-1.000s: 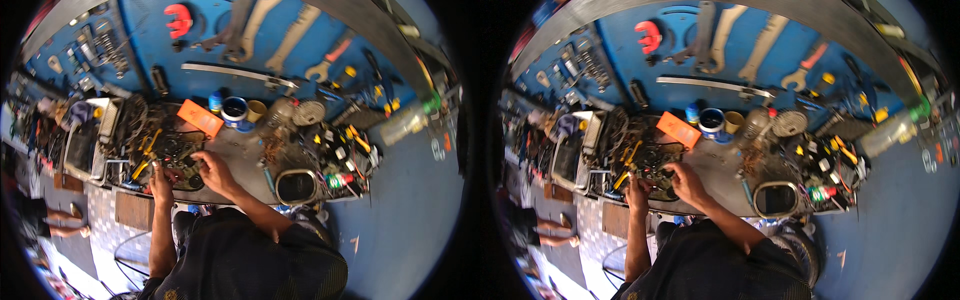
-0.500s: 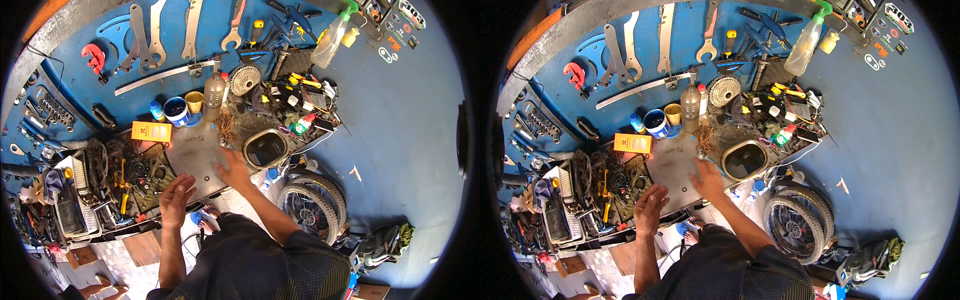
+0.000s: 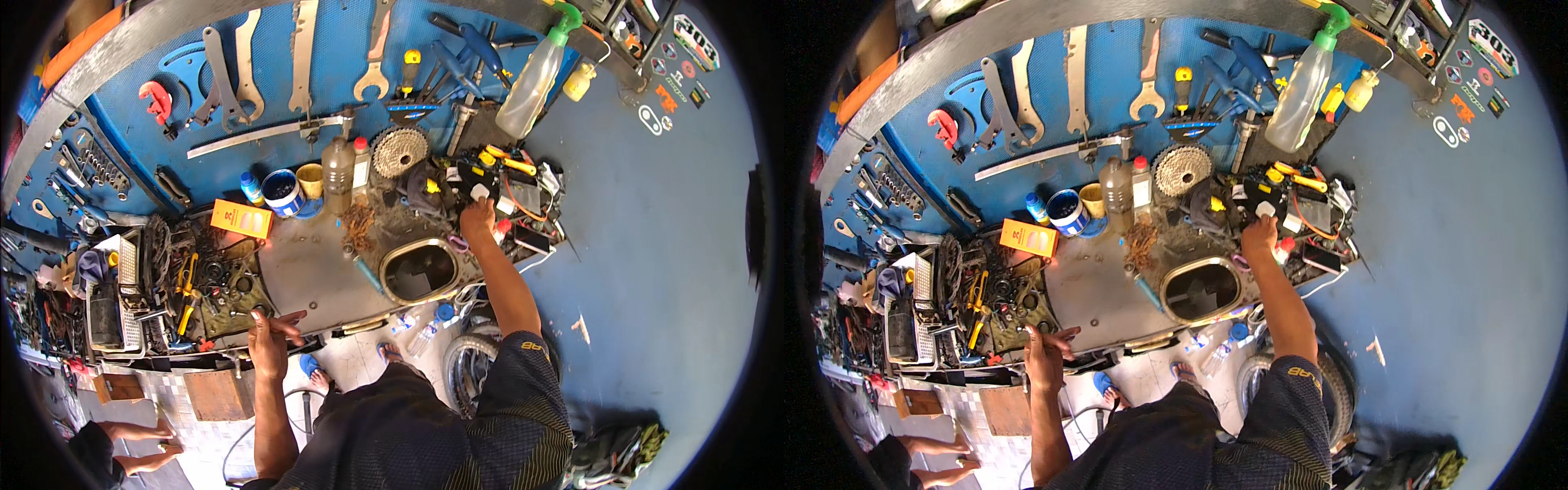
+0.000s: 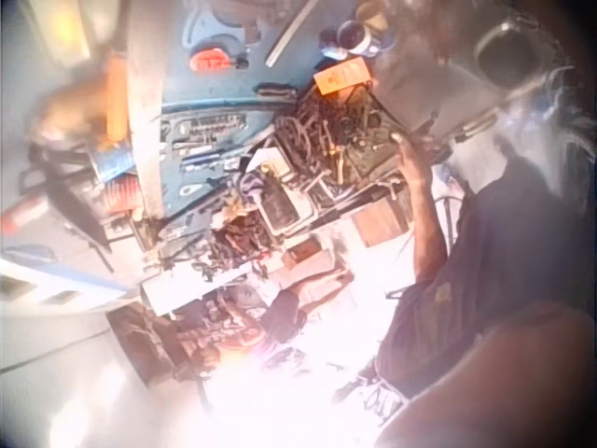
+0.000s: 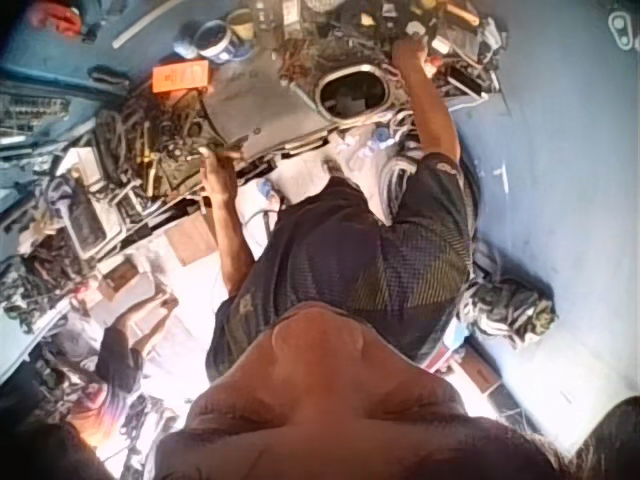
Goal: The person handles small bicycle parts on a workbench, then wipes a bicycle seat with a cloth and adjusts the seat post on a bike frame. The person also handles a bicycle chain and other components on the bench.
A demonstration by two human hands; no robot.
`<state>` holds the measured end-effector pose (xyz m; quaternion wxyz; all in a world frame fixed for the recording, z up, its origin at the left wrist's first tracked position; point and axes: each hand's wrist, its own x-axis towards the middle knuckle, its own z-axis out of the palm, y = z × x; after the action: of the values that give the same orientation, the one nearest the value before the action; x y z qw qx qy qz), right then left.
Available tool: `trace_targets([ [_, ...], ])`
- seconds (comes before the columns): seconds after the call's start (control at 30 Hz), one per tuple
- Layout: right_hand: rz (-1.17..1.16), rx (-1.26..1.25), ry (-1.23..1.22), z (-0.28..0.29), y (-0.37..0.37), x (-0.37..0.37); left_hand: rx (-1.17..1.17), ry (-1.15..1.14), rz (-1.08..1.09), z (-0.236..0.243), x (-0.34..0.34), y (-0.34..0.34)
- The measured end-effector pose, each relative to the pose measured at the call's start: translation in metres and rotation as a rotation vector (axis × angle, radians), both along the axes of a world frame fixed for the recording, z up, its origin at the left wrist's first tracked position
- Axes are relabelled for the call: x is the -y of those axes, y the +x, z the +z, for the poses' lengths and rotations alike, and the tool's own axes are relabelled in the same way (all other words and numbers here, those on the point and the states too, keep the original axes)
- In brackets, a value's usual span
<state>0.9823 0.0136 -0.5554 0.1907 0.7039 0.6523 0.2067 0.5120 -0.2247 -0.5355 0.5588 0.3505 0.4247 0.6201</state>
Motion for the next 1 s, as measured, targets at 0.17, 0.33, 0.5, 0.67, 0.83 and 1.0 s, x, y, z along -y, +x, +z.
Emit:
trace_targets([
  [0.17,0.038,-0.116,0.056,0.024,0.034,-0.021,0.088,-0.077,0.043,0.001,-0.026,0.084],
  [0.33,0.277,-0.907,0.525,0.090,0.069,-0.024,0.151,-0.104,0.048,0.004,-0.047,0.137],
  [0.5,0.483,-1.288,0.743,0.118,0.071,-0.032,0.110,-0.061,-0.061,0.020,-0.072,0.161],
  [0.67,0.459,-1.939,0.274,0.129,0.004,0.008,0.214,0.011,-0.171,0.034,-0.100,0.201],
  [0.83,1.095,-1.574,0.069,0.112,-0.100,0.069,0.331,0.123,-0.018,0.030,-0.126,0.219],
  [1.0,1.113,-1.595,-0.102,0.099,-0.111,0.086,0.169,0.098,0.337,0.015,-0.122,0.167],
])
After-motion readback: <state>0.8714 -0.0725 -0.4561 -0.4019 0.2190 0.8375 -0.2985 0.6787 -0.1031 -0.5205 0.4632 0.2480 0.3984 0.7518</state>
